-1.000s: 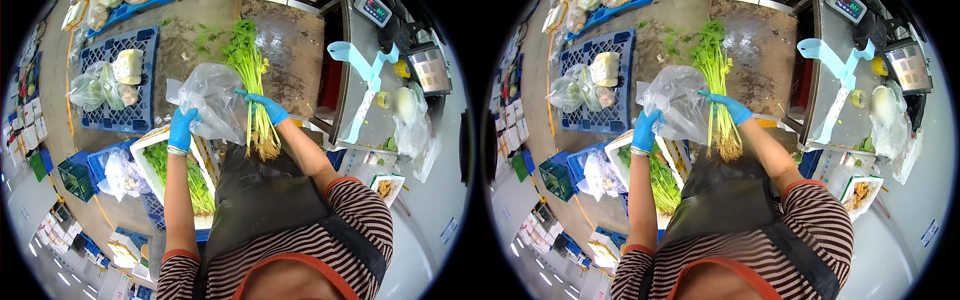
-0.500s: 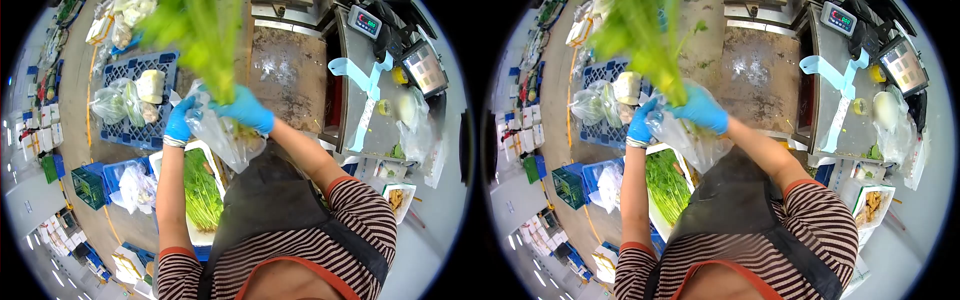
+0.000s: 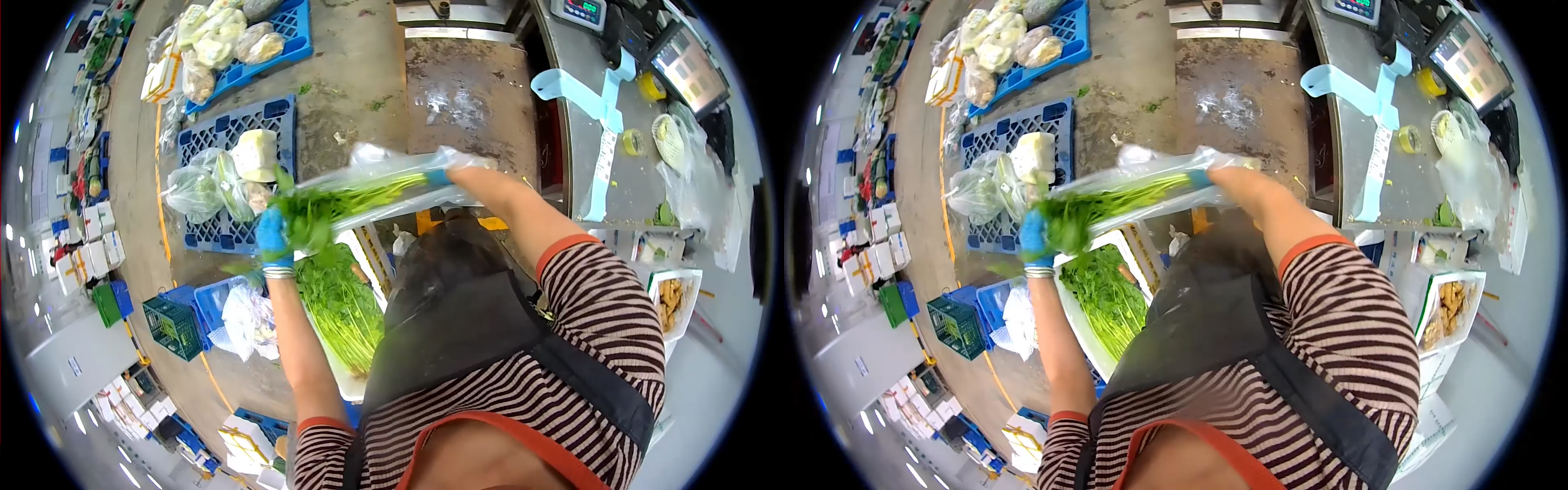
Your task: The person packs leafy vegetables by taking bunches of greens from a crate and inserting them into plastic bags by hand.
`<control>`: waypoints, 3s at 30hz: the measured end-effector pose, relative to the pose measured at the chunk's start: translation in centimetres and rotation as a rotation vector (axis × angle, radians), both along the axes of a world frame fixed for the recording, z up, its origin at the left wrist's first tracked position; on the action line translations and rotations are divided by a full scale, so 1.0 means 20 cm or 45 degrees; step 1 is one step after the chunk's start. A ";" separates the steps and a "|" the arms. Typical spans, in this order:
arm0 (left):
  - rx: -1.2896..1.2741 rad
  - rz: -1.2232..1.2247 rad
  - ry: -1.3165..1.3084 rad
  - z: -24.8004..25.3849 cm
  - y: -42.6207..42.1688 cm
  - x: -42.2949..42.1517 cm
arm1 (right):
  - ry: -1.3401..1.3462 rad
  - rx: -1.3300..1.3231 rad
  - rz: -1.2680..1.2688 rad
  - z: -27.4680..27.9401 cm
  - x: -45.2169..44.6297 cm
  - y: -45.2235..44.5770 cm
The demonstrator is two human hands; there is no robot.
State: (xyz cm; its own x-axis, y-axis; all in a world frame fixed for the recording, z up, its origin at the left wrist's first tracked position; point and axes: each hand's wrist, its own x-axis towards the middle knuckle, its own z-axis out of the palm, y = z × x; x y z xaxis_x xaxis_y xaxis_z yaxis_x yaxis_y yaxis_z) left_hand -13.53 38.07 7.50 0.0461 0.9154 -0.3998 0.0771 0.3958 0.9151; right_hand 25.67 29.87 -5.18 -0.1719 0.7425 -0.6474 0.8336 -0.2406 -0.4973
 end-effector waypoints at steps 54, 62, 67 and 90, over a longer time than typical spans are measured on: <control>-0.191 -0.550 -0.642 -0.11 -0.69 0.49 | 1.391 0.297 -1.189 0.61 0.02 -0.68; 0.147 -1.040 -0.357 0.03 -0.74 0.81 | 1.445 0.021 -0.995 0.65 -0.32 -0.70; -0.166 -1.096 -0.392 0.13 -0.76 0.85 | 0.274 1.003 -0.683 0.91 -0.32 -0.84; 0.220 -0.912 0.368 0.09 -0.64 1.70 | 0.969 0.822 -0.631 0.65 0.71 -0.71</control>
State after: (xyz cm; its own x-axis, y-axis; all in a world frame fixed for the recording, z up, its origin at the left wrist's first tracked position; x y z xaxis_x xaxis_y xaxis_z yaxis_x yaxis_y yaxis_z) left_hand 20.46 25.19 9.35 0.5638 0.7524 -0.3407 0.5033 0.0140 0.8640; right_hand 39.96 15.60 7.76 0.0490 0.9983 0.0330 0.1411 0.0258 -0.9897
